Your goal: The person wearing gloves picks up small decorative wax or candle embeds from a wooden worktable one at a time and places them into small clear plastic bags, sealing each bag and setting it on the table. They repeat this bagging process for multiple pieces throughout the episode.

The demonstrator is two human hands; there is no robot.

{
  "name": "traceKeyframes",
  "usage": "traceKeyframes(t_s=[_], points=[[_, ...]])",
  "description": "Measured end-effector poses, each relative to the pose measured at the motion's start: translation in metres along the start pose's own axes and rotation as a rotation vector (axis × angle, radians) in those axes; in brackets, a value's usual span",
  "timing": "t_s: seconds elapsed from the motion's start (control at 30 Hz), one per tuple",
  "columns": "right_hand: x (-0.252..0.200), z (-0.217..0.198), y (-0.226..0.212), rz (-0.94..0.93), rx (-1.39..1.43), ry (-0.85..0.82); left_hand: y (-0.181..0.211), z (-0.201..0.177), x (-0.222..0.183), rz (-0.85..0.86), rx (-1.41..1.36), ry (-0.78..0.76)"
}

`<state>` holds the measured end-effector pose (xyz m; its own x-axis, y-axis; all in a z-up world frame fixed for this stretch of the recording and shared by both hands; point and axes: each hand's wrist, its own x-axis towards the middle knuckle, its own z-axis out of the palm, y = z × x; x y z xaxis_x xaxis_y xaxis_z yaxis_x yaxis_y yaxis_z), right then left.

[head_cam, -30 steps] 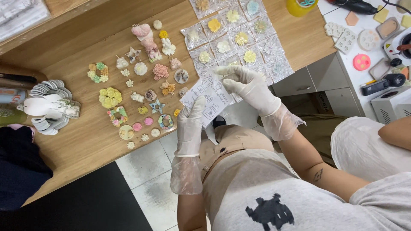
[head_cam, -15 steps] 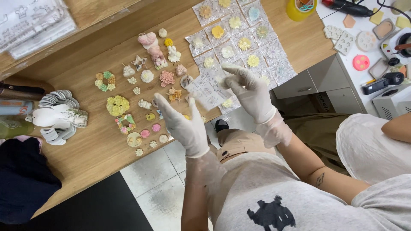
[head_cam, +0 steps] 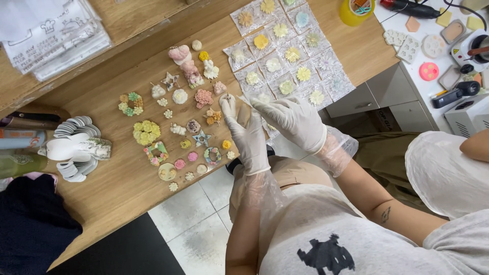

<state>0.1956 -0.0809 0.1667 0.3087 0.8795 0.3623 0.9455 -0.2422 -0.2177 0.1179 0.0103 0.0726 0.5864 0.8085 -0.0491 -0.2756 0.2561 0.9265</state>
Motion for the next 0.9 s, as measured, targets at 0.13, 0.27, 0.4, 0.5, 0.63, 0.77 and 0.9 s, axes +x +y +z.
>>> traceKeyframes(t_s=[0.13, 0.27, 0.4, 0.5, 0.63, 0.77, 0.9], points=[[-0.003, 0.004, 0.004, -0.025, -0.059, -0.023, 0.003, 0.004, 0.008, -0.015, 0.032, 0.007], [-0.006, 0.010, 0.007, 0.019, -0.059, 0.036, -0.003, 0.003, 0.010, -0.003, 0.152, 0.006], [-0.010, 0.014, 0.009, 0.078, 0.005, 0.085, -0.003, 0.009, 0.016, -0.143, 0.125, 0.015], [-0.011, 0.013, 0.004, 0.061, 0.029, 0.087, -0.023, 0.005, 0.024, -0.513, -0.171, 0.052], [-0.010, 0.011, 0.003, 0.038, -0.002, 0.069, -0.065, 0.001, 0.028, -0.607, -0.482, 0.047], [-0.008, 0.008, -0.004, 0.000, -0.005, 0.061, -0.066, 0.002, 0.030, -0.288, -0.564, -0.060], [-0.014, 0.020, -0.009, 0.110, -0.036, 0.154, -0.019, 0.010, 0.025, -0.271, -0.448, -0.058]])
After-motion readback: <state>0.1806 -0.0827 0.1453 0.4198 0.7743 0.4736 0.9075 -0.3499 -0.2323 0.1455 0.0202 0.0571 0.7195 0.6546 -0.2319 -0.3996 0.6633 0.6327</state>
